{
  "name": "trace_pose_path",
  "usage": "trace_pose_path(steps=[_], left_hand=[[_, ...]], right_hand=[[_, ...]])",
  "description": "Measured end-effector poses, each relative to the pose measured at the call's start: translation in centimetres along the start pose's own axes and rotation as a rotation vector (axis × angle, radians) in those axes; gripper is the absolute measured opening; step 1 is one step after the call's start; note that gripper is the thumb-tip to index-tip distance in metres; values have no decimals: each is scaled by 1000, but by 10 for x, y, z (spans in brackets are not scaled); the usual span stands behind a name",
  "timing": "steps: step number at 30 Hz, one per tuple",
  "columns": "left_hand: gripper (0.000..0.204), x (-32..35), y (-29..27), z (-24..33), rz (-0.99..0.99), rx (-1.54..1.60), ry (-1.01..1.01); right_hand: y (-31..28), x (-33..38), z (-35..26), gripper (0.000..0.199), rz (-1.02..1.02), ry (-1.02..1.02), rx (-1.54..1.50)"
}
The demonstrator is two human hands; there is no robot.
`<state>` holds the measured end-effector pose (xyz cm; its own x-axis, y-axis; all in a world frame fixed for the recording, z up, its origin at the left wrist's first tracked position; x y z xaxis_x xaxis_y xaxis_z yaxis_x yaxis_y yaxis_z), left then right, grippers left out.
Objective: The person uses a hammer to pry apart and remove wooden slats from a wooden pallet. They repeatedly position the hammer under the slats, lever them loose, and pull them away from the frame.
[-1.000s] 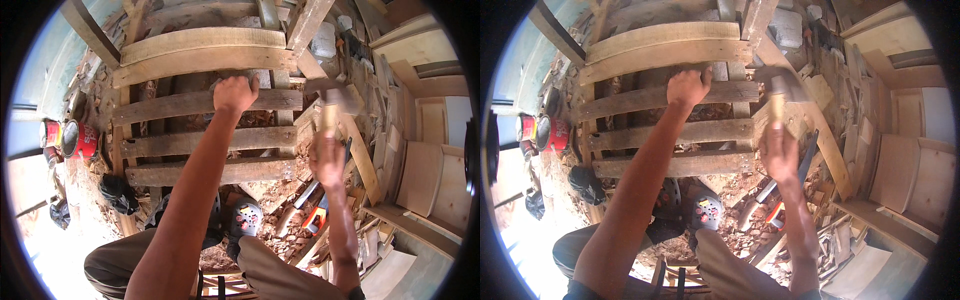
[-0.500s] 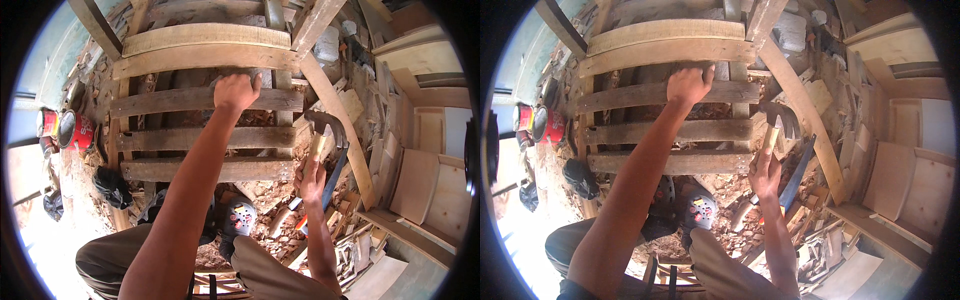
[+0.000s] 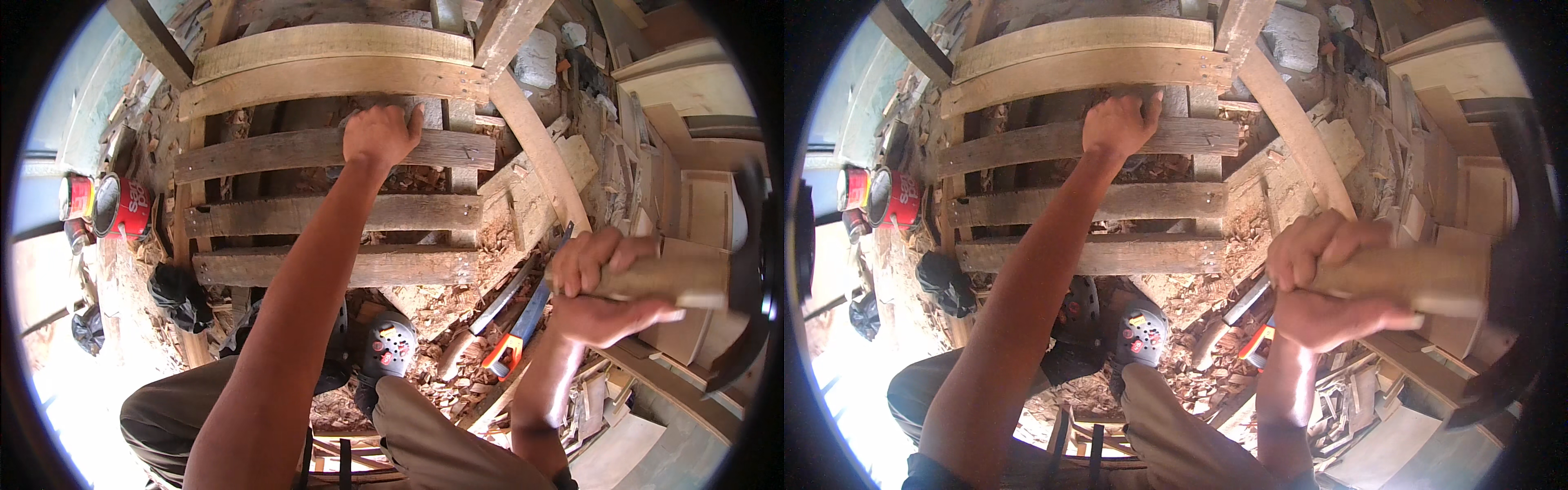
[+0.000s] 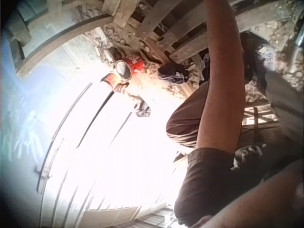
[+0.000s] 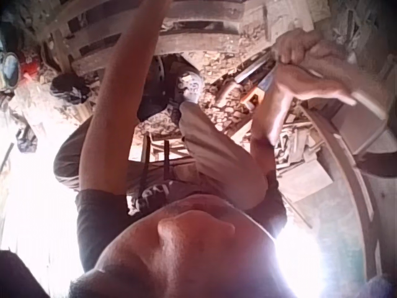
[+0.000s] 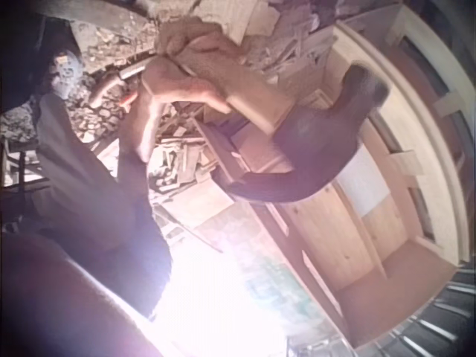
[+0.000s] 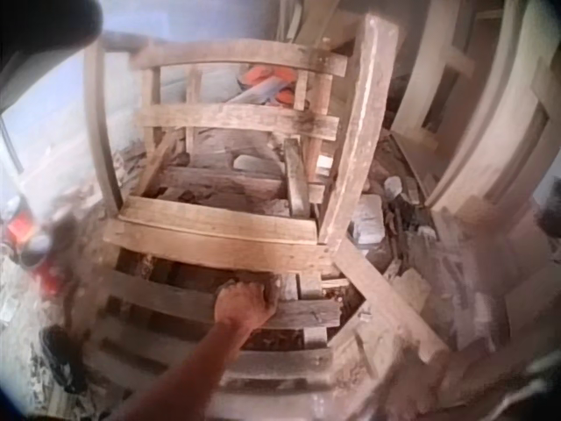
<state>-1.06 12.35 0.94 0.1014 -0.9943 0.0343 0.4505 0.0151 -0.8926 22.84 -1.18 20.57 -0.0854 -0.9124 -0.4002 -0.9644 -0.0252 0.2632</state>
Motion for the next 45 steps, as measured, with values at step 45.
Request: trace_pose_path(steps=[45], left_hand=[[61,-2,-3,-3,-2,-3,-15]], right_hand=[[-34,80,152,48,-13,774,619]])
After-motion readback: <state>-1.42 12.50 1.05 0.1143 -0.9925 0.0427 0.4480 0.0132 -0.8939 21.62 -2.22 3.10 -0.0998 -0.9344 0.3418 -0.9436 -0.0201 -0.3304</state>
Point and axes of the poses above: each hand's wrist, its own x-axis away from the middle knuckle, its own y-axis out of the palm, z = x × y, the point moved 10 cm from there along -x, towards the middle knuckle, and after that the axes turned 6 degrees about x, right-handed, at the moved point
